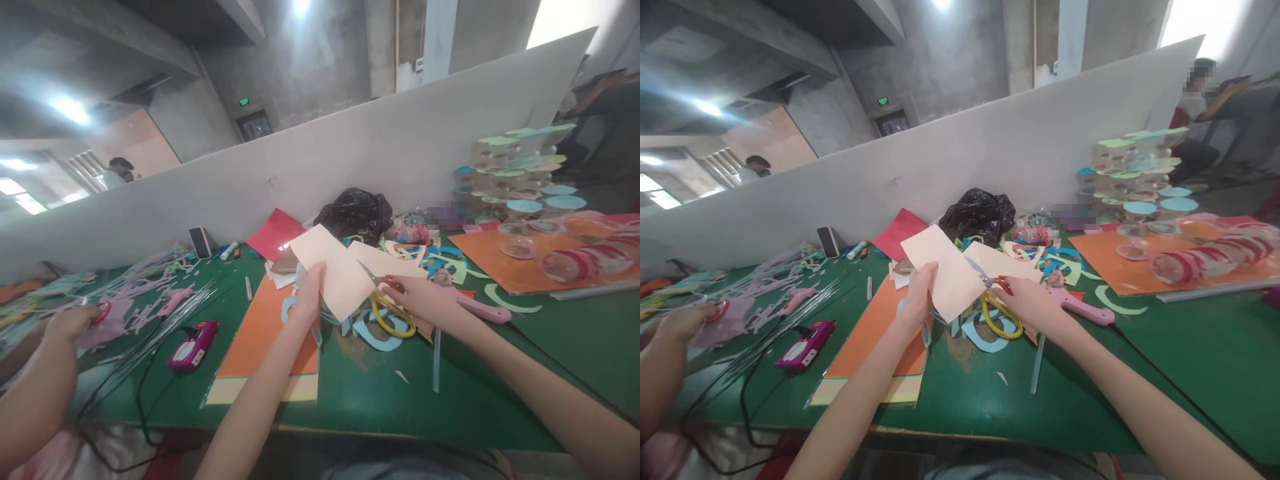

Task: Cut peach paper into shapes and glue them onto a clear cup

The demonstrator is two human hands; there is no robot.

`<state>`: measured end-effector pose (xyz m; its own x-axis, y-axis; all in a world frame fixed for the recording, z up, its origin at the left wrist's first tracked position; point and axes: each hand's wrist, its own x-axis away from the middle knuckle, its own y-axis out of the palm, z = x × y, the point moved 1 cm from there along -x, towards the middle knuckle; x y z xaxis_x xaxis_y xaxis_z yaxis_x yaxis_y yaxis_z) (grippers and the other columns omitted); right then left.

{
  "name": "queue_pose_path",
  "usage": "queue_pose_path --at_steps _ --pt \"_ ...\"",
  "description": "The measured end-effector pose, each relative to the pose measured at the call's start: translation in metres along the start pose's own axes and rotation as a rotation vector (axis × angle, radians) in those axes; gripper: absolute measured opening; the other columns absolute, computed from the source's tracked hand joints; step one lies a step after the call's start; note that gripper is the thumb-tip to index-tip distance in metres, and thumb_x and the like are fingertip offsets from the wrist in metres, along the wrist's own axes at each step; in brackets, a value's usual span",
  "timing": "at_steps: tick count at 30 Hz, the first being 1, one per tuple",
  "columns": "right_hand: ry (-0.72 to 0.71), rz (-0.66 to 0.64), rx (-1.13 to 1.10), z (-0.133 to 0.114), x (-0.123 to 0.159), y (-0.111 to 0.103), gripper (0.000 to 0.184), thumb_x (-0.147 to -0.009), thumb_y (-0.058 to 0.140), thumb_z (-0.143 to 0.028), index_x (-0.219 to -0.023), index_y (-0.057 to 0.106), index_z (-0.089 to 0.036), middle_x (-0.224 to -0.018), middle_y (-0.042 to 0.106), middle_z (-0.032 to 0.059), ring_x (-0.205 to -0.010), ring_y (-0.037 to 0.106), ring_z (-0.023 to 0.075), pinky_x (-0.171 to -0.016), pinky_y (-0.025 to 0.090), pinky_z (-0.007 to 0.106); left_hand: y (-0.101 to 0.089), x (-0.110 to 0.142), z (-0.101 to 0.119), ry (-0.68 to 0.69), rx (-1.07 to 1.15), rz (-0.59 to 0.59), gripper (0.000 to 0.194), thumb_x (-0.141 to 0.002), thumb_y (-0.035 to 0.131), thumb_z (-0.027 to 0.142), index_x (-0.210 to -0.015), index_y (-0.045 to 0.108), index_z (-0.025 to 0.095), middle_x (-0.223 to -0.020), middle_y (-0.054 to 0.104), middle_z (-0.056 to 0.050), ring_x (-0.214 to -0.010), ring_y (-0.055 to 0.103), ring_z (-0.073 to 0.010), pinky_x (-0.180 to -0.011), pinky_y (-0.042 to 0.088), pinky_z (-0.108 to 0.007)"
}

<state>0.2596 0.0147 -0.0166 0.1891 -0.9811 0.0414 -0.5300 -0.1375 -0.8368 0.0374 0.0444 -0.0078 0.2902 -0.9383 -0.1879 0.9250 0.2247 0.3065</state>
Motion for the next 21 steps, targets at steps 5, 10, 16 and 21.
queue_pose_path --at_steps 5,10,16,21 --pt "-0.040 0.184 0.373 -0.008 0.007 0.001 0.034 -0.103 0.041 -0.033 -0.093 0.070 -0.018 -0.091 0.073 0.0117 -0.082 0.068 0.0251 -0.057 0.033 0.027 0.004 -0.001 -0.001 0.008 0.090 -0.035 0.028 -0.067 0.069 0.022 -0.094 0.065 0.016 -0.096 0.075 -0.006 -0.092 0.070 -0.0217 -0.088 0.051 -0.033" --pt "-0.239 0.371 0.516 -0.003 0.009 0.001 0.030 -0.102 0.042 -0.028 -0.105 0.068 -0.016 -0.091 0.072 0.0115 -0.077 0.069 0.0261 -0.054 0.036 0.030 0.004 0.000 -0.008 -0.038 0.053 -0.082 0.031 -0.068 0.068 0.025 -0.098 0.066 0.016 -0.103 0.075 -0.009 -0.093 0.070 -0.0243 -0.088 0.052 -0.036" --pt "-0.689 0.627 0.289 0.006 0.001 0.011 0.042 -0.098 0.048 -0.020 -0.140 0.050 -0.020 -0.128 0.062 0.0119 -0.095 0.066 0.0226 -0.069 0.054 0.032 0.002 0.008 -0.004 0.106 -0.346 -0.138 0.024 -0.080 0.057 0.024 -0.101 0.067 0.016 -0.094 0.073 -0.007 -0.083 0.066 -0.0225 -0.079 0.051 -0.034" --pt "-0.974 0.602 0.424 0.001 0.004 0.012 0.029 -0.097 0.047 -0.009 -0.113 0.066 -0.024 -0.139 0.054 0.0092 -0.128 0.048 0.0284 -0.105 0.045 0.047 0.008 0.021 0.010 0.285 -0.519 -0.194 0.022 -0.085 0.057 0.022 -0.104 0.068 0.021 -0.101 0.072 -0.006 -0.093 0.064 -0.0238 -0.089 0.046 -0.035"
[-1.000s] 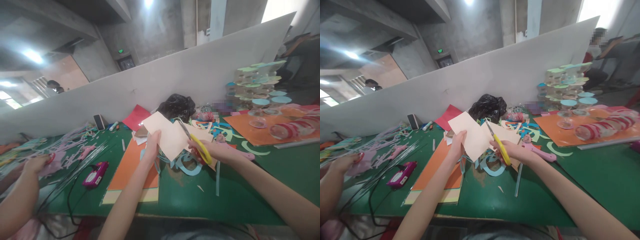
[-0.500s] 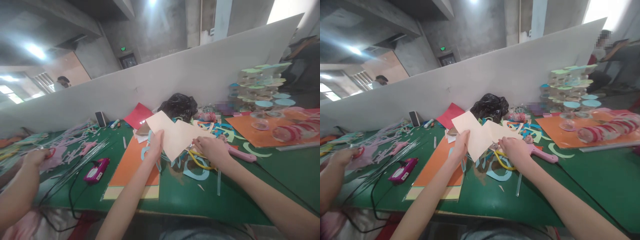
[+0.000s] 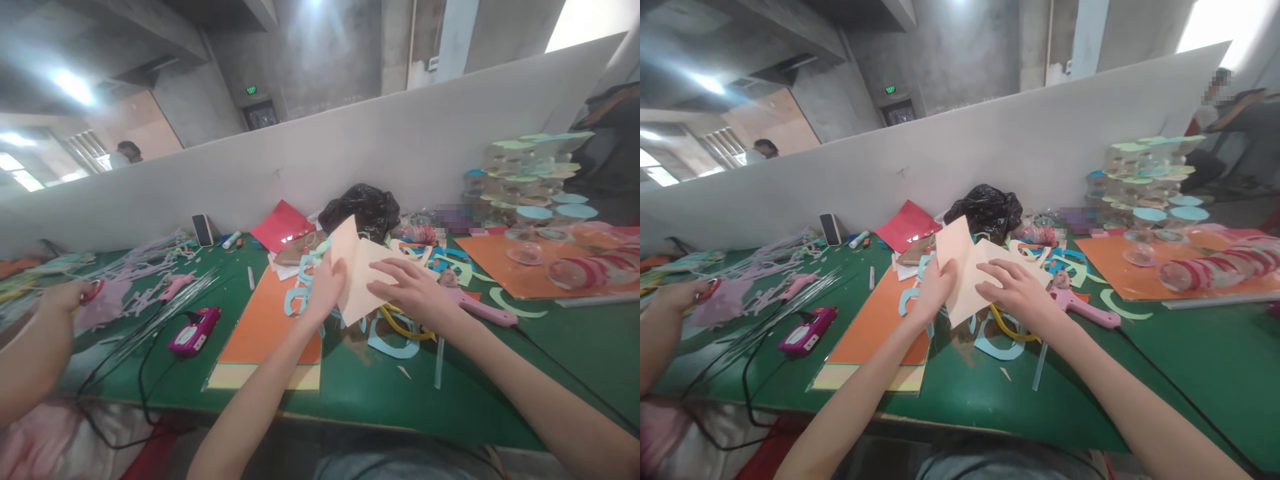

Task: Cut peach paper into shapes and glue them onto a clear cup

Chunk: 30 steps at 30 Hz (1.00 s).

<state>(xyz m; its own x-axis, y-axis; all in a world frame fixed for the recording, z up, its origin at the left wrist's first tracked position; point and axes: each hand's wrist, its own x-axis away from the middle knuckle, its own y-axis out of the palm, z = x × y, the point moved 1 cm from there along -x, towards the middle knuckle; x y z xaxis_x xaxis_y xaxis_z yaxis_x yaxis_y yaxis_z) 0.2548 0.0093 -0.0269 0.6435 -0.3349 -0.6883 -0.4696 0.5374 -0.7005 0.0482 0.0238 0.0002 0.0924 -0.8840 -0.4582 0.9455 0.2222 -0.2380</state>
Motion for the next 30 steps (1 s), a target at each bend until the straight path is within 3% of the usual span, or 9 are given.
queue_pose_path --at_steps 4,7,11,13,16,18,21,25,30 --pt "0.021 -0.095 -0.086 0.000 0.002 0.005 0.032 -0.093 0.048 -0.004 -0.105 0.068 -0.024 -0.137 0.057 0.0078 -0.129 0.047 0.0279 -0.105 0.045 0.048 0.002 0.004 0.008 -0.035 0.073 -0.011 0.025 -0.080 0.068 0.019 -0.104 0.070 0.024 -0.082 0.070 -0.003 -0.078 0.062 -0.0227 -0.087 0.044 -0.033" --pt "0.068 -0.064 -0.178 -0.001 0.004 0.009 0.035 -0.087 0.047 -0.001 -0.105 0.068 -0.024 -0.131 0.060 0.0082 -0.126 0.049 0.0278 -0.103 0.046 0.048 0.003 0.006 0.011 -0.042 0.140 -0.033 0.030 -0.077 0.071 0.017 -0.106 0.070 0.025 -0.093 0.072 -0.004 -0.088 0.064 -0.0229 -0.090 0.044 -0.031" --pt "0.254 0.038 -0.245 -0.008 0.005 0.016 0.031 -0.087 0.050 -0.007 -0.112 0.061 -0.024 -0.127 0.058 0.0100 -0.119 0.050 0.0284 -0.100 0.049 0.048 0.008 0.006 0.011 -0.091 0.195 -0.096 0.029 -0.078 0.069 0.023 -0.107 0.069 0.022 -0.099 0.073 -0.005 -0.095 0.066 -0.0238 -0.088 0.048 -0.032" --pt "0.404 0.133 -0.268 -0.012 0.005 0.021 0.025 -0.093 0.054 -0.020 -0.118 0.055 -0.023 -0.132 0.051 0.0131 -0.122 0.047 0.0302 -0.099 0.049 0.050 0.012 0.007 0.010 -0.153 0.288 -0.176 0.031 -0.079 0.068 0.027 -0.109 0.068 0.021 -0.096 0.073 -0.006 -0.088 0.067 -0.0232 -0.080 0.051 -0.032" --pt "0.587 0.270 -0.315 -0.018 0.004 0.029 0.040 -0.095 0.057 -0.040 -0.129 0.046 -0.022 -0.140 0.041 0.0170 -0.133 0.039 0.0326 -0.104 0.045 0.054 0.017 0.008 0.008 -0.229 0.362 -0.272 0.035 -0.079 0.068 0.033 -0.112 0.066 0.020 -0.083 0.073 -0.005 -0.067 0.065 -0.0203 -0.065 0.050 -0.030" --pt "0.657 0.317 -0.338 -0.019 0.004 0.032 0.045 -0.095 0.057 -0.047 -0.131 0.044 -0.022 -0.143 0.038 0.0174 -0.138 0.034 0.0328 -0.110 0.039 0.056 0.019 0.009 0.007 -0.210 0.346 -0.291 0.035 -0.080 0.068 0.034 -0.112 0.066 0.019 -0.081 0.072 -0.005 -0.065 0.065 -0.0198 -0.063 0.050 -0.030" --pt "0.740 0.358 -0.361 -0.017 0.004 0.034 0.044 -0.096 0.054 -0.048 -0.131 0.046 -0.023 -0.146 0.035 0.0171 -0.142 0.030 0.0322 -0.114 0.033 0.058 0.021 0.009 0.008 -0.126 0.338 -0.325 0.031 -0.085 0.064 0.039 -0.109 0.067 0.019 -0.094 0.074 -0.007 -0.080 0.069 -0.0219 -0.073 0.052 -0.030" --pt "0.872 0.426 -0.528 -0.011 0.004 0.036 0.053 -0.094 0.055 -0.048 -0.138 0.042 -0.022 -0.149 0.032 0.0175 -0.140 0.034 0.0318 -0.110 0.042 0.054 0.023 0.012 0.011 -0.132 0.346 -0.332 0.029 -0.087 0.062 0.041 -0.106 0.069 0.020 -0.107 0.074 -0.008 -0.101 0.067 -0.0262 -0.082 0.054 -0.032" --pt "1.069 0.435 -0.889 -0.008 0.002 0.035 0.075 -0.084 0.065 -0.050 -0.147 0.034 -0.021 -0.144 0.041 0.0188 -0.122 0.055 0.0326 -0.089 0.059 0.046 0.025 0.018 0.018 -0.211 0.406 -0.335 0.032 -0.086 0.065 0.045 -0.103 0.073 0.020 -0.110 0.074 -0.009 -0.104 0.067 -0.0290 -0.090 0.053 -0.037"
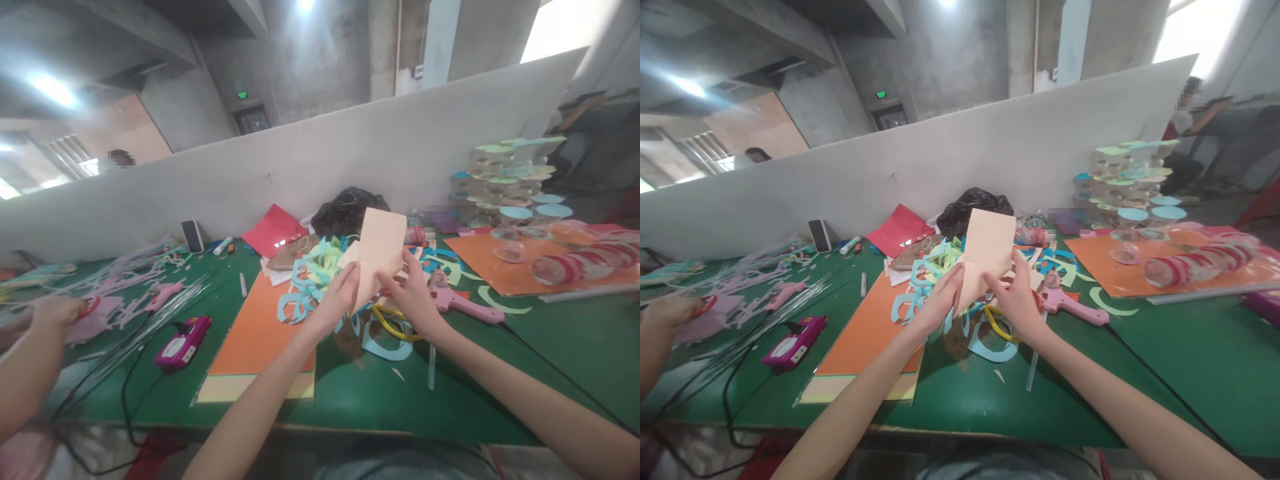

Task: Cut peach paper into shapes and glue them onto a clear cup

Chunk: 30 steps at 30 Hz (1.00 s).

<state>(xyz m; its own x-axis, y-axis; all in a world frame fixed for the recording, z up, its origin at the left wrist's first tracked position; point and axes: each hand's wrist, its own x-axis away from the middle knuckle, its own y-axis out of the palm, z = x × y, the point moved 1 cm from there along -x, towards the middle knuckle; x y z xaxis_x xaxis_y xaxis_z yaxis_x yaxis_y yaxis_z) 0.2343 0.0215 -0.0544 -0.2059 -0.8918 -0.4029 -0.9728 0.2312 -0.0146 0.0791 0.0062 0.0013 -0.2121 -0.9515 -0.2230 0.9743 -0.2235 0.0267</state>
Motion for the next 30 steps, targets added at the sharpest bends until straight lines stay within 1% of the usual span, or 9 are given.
queue_pose_path --at_steps 3,6,9,11,15,19,22,26,30 --pt "0.119 -0.054 -0.110 -0.008 -0.001 -0.002 0.078 -0.081 0.067 -0.049 -0.146 0.035 -0.021 -0.140 0.048 0.0181 -0.109 0.063 0.0311 -0.079 0.062 0.042 0.002 0.001 0.001 -0.016 0.028 -0.021 0.040 -0.082 0.070 0.049 -0.108 0.072 0.020 -0.114 0.073 -0.011 -0.105 0.067 -0.0312 -0.088 0.053 -0.039" --pt "0.120 -0.060 -0.136 -0.016 -0.002 -0.005 0.076 -0.081 0.066 -0.048 -0.145 0.035 -0.021 -0.135 0.053 0.0167 -0.112 0.061 0.0299 -0.082 0.061 0.040 0.002 0.000 0.000 0.006 -0.015 -0.072 0.043 -0.080 0.073 0.045 -0.115 0.068 0.020 -0.119 0.071 -0.012 -0.107 0.067 -0.0294 -0.084 0.054 -0.036" --pt "0.043 -0.039 -0.103 -0.019 -0.005 -0.007 0.073 -0.082 0.063 -0.047 -0.145 0.035 -0.021 -0.135 0.053 0.0163 -0.116 0.059 0.0285 -0.090 0.057 0.041 0.000 -0.001 -0.003 -0.091 -0.062 -0.104 0.046 -0.078 0.074 0.044 -0.115 0.063 0.019 -0.093 0.074 -0.009 -0.074 0.069 -0.0216 -0.061 0.051 -0.029" --pt "-0.020 0.009 -0.083 -0.020 -0.007 -0.008 0.075 -0.082 0.062 -0.047 -0.146 0.034 -0.019 -0.139 0.049 0.0176 -0.117 0.057 0.0278 -0.093 0.055 0.042 -0.002 -0.001 -0.004 -0.152 -0.087 -0.123 0.044 -0.079 0.073 0.046 -0.111 0.062 0.018 -0.067 0.068 -0.003 -0.051 0.059 -0.0153 -0.048 0.041 -0.025" --pt "0.022 0.033 -0.096 -0.019 -0.010 -0.008 0.077 -0.080 0.065 -0.049 -0.144 0.033 -0.020 -0.136 0.050 0.0176 -0.104 0.061 0.0259 -0.083 0.056 0.039 -0.004 -0.001 -0.004 -0.150 -0.116 -0.116 0.044 -0.079 0.073 0.048 -0.110 0.062 0.018 -0.058 0.059 0.002 -0.043 0.049 -0.0105 -0.045 0.033 -0.023" --pt "0.119 -0.108 -0.051 -0.017 -0.011 -0.008 0.049 -0.081 0.060 -0.061 -0.105 0.055 -0.019 -0.095 0.063 0.0075 -0.084 0.062 0.0214 -0.072 0.054 0.033 -0.006 -0.005 -0.007 -0.135 -0.150 -0.081 0.045 -0.077 0.074 0.044 -0.112 0.060 0.019 -0.069 0.065 0.000 -0.048 0.050 -0.0104 -0.047 0.034 -0.023" --pt "0.138 -0.145 0.006 -0.016 -0.010 -0.008 0.053 -0.080 0.054 -0.073 -0.076 0.053 -0.020 -0.073 0.059 0.0030 -0.072 0.058 0.0184 -0.070 0.050 0.031 -0.006 -0.007 -0.008 -0.108 -0.178 -0.074 0.042 -0.076 0.075 0.040 -0.110 0.061 0.019 -0.068 0.065 0.000 -0.049 0.050 -0.0107 -0.048 0.034 -0.023" --pt "0.137 -0.140 0.004 -0.017 -0.011 -0.009 0.061 -0.076 0.055 -0.080 -0.069 0.054 -0.020 -0.069 0.060 0.0035 -0.069 0.057 0.0175 -0.069 0.049 0.030 -0.005 -0.006 -0.006 -0.112 -0.169 -0.080 0.039 -0.078 0.072 0.040 -0.108 0.060 0.018 -0.077 0.071 -0.003 -0.046 0.045 -0.0083 -0.046 0.032 -0.022" --pt "0.205 -0.077 -0.023 -0.022 -0.014 -0.013 0.067 -0.072 0.052 -0.087 -0.068 0.055 -0.020 -0.069 0.061 0.0054 -0.067 0.057 0.0177 -0.066 0.049 0.030 -0.007 -0.005 -0.008 -0.166 -0.106 -0.119 0.038 -0.079 0.071 0.047 -0.100 0.060 0.017 -0.064 0.066 0.000 -0.044 0.040 -0.0070 -0.047 0.029 -0.022"
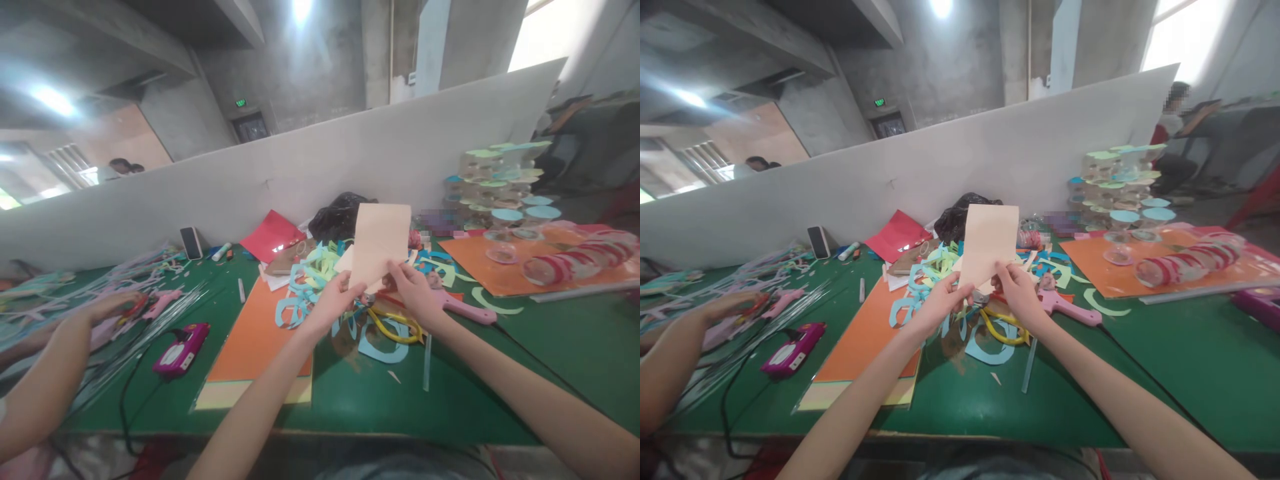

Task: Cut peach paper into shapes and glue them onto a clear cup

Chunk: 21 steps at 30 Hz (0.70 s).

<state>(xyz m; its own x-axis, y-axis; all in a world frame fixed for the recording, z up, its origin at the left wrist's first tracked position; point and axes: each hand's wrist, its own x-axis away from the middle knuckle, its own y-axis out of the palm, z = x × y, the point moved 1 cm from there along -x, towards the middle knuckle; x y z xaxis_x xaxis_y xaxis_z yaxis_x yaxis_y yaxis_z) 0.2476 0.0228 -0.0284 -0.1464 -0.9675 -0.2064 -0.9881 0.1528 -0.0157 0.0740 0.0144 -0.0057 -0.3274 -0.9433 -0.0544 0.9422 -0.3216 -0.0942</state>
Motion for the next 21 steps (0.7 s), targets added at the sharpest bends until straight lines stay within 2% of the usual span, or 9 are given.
queue_pose_path --at_steps 2,5,9,11,14,17,21 --pt "0.026 0.033 -0.024 -0.003 -0.001 -0.002 0.070 -0.070 0.050 -0.090 -0.065 0.055 -0.020 -0.068 0.061 0.0063 -0.066 0.057 0.0179 -0.066 0.049 0.030 -0.002 -0.002 -0.002 -0.002 0.052 0.016 0.039 -0.075 0.075 0.047 -0.094 0.060 0.017 -0.063 0.063 0.002 -0.047 0.043 -0.0070 -0.049 0.031 -0.022" --pt "0.020 0.032 -0.041 -0.005 -0.001 -0.003 0.070 -0.070 0.052 -0.088 -0.063 0.057 -0.019 -0.068 0.062 0.0066 -0.066 0.056 0.0175 -0.066 0.048 0.030 -0.004 -0.005 -0.005 0.020 0.162 0.113 0.037 -0.071 0.079 0.044 -0.089 0.061 0.017 -0.065 0.059 0.003 -0.055 0.050 -0.0076 -0.055 0.036 -0.021" --pt "0.004 -0.030 0.010 0.000 -0.002 -0.003 0.067 -0.071 0.056 -0.084 -0.063 0.060 -0.018 -0.066 0.060 0.0050 -0.063 0.053 0.0157 -0.062 0.045 0.027 -0.008 -0.008 -0.006 0.059 0.324 0.242 0.033 -0.068 0.080 0.039 -0.079 0.059 0.017 -0.068 0.056 0.004 -0.063 0.054 -0.0083 -0.066 0.044 -0.021" --pt "-0.003 -0.080 0.037 0.003 -0.003 -0.002 0.067 -0.072 0.055 -0.084 -0.063 0.061 -0.018 -0.064 0.058 0.0040 -0.060 0.051 0.0149 -0.059 0.042 0.027 -0.012 -0.009 -0.005 0.078 0.292 0.270 0.032 -0.069 0.079 0.040 -0.081 0.060 0.018 -0.072 0.057 0.003 -0.068 0.056 -0.0098 -0.069 0.045 -0.023" --pt "-0.024 -0.116 0.044 0.006 -0.007 -0.004 0.069 -0.073 0.053 -0.085 -0.063 0.060 -0.018 -0.063 0.058 0.0035 -0.059 0.051 0.0147 -0.058 0.042 0.026 -0.020 -0.008 -0.001 0.115 -0.004 0.244 0.030 -0.074 0.075 0.043 -0.083 0.062 0.017 -0.077 0.061 0.002 -0.073 0.056 -0.0126 -0.071 0.043 -0.025" --pt "-0.046 -0.131 0.057 0.003 -0.012 -0.011 0.068 -0.072 0.056 -0.085 -0.062 0.061 -0.018 -0.063 0.059 0.0039 -0.061 0.053 0.0151 -0.059 0.042 0.026 -0.027 -0.007 0.004 0.140 -0.250 0.166 0.030 -0.080 0.070 0.046 -0.085 0.065 0.016 -0.082 0.065 0.000 -0.077 0.058 -0.0150 -0.072 0.042 -0.026" --pt "-0.124 -0.258 0.186 -0.004 -0.015 -0.018 0.065 -0.079 0.052 -0.079 -0.060 0.062 -0.018 -0.061 0.060 0.0032 -0.060 0.053 0.0155 -0.061 0.043 0.026 -0.029 -0.007 0.004 0.125 -0.261 0.002 0.037 -0.086 0.062 0.052 -0.096 0.065 0.017 -0.090 0.072 -0.004 -0.083 0.065 -0.0187 -0.076 0.047 -0.028"
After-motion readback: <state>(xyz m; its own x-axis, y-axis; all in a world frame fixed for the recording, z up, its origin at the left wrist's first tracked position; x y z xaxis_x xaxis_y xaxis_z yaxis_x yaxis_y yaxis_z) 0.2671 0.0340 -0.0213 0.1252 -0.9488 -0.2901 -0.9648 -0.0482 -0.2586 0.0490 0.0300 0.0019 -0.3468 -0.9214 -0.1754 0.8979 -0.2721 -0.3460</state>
